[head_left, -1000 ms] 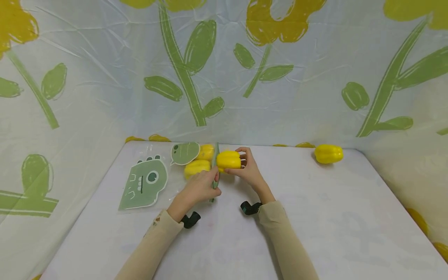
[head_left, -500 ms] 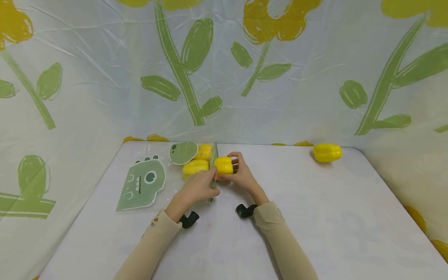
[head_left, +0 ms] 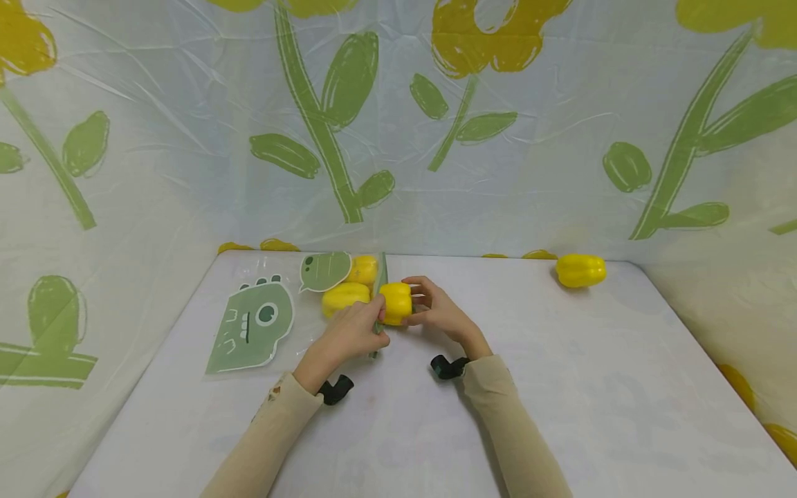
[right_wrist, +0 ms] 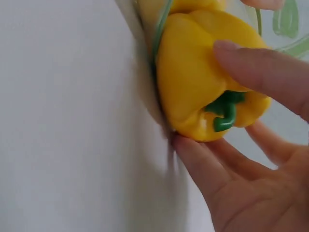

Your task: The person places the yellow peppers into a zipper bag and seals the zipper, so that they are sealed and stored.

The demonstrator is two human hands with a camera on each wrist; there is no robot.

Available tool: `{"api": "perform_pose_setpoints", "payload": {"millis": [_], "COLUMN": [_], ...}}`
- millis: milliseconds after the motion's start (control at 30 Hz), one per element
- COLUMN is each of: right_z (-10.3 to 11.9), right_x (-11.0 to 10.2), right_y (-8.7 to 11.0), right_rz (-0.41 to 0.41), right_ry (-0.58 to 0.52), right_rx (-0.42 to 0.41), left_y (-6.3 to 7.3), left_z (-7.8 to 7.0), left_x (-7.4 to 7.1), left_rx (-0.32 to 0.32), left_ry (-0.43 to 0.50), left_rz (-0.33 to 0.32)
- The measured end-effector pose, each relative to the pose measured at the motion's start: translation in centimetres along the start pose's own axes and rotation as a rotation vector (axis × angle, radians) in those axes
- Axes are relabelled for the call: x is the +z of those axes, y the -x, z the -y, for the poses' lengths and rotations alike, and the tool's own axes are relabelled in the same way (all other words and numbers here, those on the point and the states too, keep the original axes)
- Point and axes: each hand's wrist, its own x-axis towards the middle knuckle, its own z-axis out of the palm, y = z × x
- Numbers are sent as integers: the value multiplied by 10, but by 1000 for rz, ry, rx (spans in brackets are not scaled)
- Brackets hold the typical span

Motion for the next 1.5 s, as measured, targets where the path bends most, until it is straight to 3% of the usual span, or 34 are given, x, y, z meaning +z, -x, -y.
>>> {"api": "perform_pose_setpoints", "payload": {"millis": [300, 467, 633, 800, 1133, 1500], "right_z": [1, 3, -1, -2, 2, 4], "right_x": [15, 9, 5, 15, 10, 21], "right_y": [-4, -1, 0, -3, 2, 0], "right_rz": [2, 7, -20, -65, -141, -129], "right_ry": [-9, 0, -5, 5, 101, -25], "right_rx": [-40, -7, -24, -46, 36, 44], "left_y": [0, -1, -1, -1, 0, 0], "left_z": [-2, -2, -1, -1, -2, -2], "left_x": [-1, -2, -1, -1, -3, -4], "left_rx": [-18, -30, -34, -28, -26, -21], "left_ry": [34, 37, 32, 40, 49, 36], "left_rz": [29, 28, 25, 12, -3, 3]}}
